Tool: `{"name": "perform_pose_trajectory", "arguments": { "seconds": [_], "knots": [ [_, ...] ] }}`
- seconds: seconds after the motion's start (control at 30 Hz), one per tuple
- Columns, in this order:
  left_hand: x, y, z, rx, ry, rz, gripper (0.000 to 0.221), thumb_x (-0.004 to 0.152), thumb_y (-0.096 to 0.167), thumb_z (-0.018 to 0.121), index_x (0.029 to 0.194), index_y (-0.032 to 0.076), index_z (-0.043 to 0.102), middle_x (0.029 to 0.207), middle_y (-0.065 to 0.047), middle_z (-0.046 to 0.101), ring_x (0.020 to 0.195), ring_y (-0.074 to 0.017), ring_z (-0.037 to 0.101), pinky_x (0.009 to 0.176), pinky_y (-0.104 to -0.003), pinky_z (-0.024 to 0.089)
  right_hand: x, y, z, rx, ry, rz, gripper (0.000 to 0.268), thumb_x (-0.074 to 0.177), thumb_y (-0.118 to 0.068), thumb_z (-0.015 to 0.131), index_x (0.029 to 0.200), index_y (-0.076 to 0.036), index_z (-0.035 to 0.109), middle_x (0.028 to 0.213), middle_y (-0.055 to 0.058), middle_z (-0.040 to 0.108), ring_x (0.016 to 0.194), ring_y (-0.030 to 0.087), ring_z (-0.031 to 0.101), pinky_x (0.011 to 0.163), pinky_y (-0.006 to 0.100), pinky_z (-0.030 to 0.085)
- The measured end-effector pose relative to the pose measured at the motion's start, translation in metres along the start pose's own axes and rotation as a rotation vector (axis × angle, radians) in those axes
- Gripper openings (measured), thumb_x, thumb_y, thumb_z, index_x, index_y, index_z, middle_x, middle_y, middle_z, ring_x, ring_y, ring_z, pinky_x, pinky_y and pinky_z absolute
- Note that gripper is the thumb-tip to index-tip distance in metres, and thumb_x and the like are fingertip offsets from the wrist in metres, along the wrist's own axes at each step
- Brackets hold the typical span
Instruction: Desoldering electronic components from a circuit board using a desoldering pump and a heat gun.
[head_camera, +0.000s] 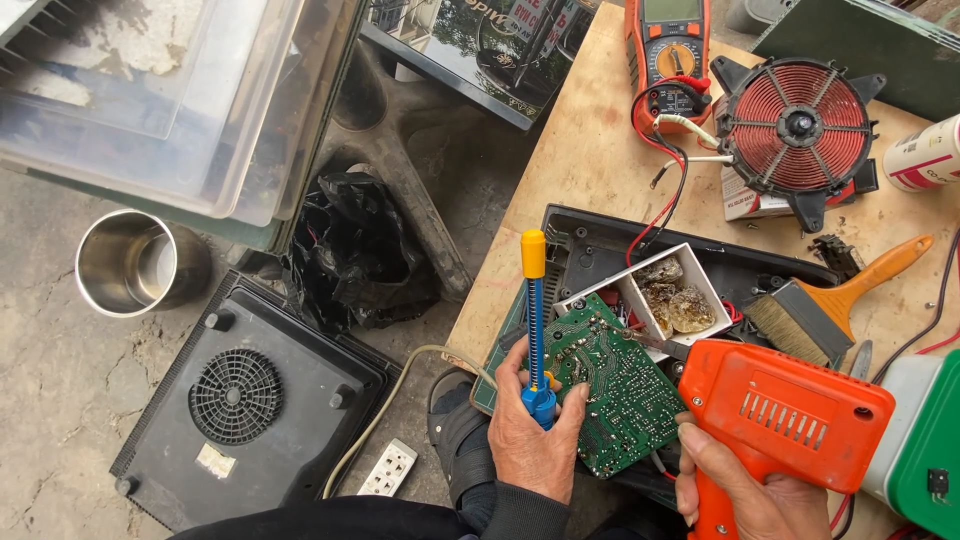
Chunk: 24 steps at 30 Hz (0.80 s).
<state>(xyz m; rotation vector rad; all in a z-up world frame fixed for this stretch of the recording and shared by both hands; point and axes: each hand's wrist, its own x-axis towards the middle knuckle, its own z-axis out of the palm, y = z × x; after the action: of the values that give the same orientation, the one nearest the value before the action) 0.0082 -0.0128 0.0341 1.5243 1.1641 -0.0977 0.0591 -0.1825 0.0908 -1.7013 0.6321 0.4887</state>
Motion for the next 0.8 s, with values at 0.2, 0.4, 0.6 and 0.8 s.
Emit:
{"name": "perform_pose_trajectory", "arguments": {
  "seconds": [0.2, 0.4, 0.6, 0.8],
  "knots": [
    [-0.001, 0.0, 0.0, -0.012, -0.022, -0.002, 0.08, 0.088, 0.048, 0.088, 0.159, 0.044, 0.052, 0.128, 0.002, 0.07, 0.099, -0.0181, 0.078, 0.092, -0.04, 0.071, -0.001, -0.007, 0.0, -0.036, -0.006, 0.027, 0.025, 0.104, 0.001, 0.07, 0.12, 0.019, 0.074, 0.072, 0.036, 0.059, 0.044, 0.047, 0.051, 0.04, 0.056, 0.044],
    [-0.001, -0.001, 0.0, -0.019, -0.008, 0.04, 0.078, 0.087, 0.046, 0.089, 0.157, 0.04, 0.055, 0.124, 0.0, 0.073, 0.104, -0.0148, 0.078, 0.092, -0.035, 0.069, 0.0, -0.004, -0.004, -0.03, -0.021, -0.011, 0.021, 0.103, 0.002, 0.071, 0.116, 0.019, 0.072, 0.074, 0.034, 0.061, 0.042, 0.048, 0.053, 0.039, 0.055, 0.044],
    [-0.001, -0.002, 0.001, -0.003, -0.002, 0.033, 0.079, 0.086, 0.047, 0.089, 0.157, 0.041, 0.055, 0.126, 0.0, 0.072, 0.105, -0.015, 0.08, 0.091, -0.035, 0.07, -0.003, -0.009, -0.001, -0.022, 0.041, 0.053, 0.025, 0.103, 0.003, 0.071, 0.121, 0.021, 0.073, 0.077, 0.035, 0.06, 0.045, 0.048, 0.05, 0.041, 0.056, 0.042],
    [0.0, -0.002, 0.0, -0.029, -0.012, 0.027, 0.079, 0.088, 0.044, 0.089, 0.159, 0.04, 0.054, 0.122, 0.003, 0.069, 0.098, -0.0152, 0.076, 0.089, -0.035, 0.069, 0.003, 0.003, -0.007, -0.004, -0.022, 0.003, 0.029, 0.103, -0.001, 0.07, 0.122, 0.02, 0.071, 0.076, 0.033, 0.06, 0.042, 0.046, 0.052, 0.038, 0.054, 0.043]
  ]
}}
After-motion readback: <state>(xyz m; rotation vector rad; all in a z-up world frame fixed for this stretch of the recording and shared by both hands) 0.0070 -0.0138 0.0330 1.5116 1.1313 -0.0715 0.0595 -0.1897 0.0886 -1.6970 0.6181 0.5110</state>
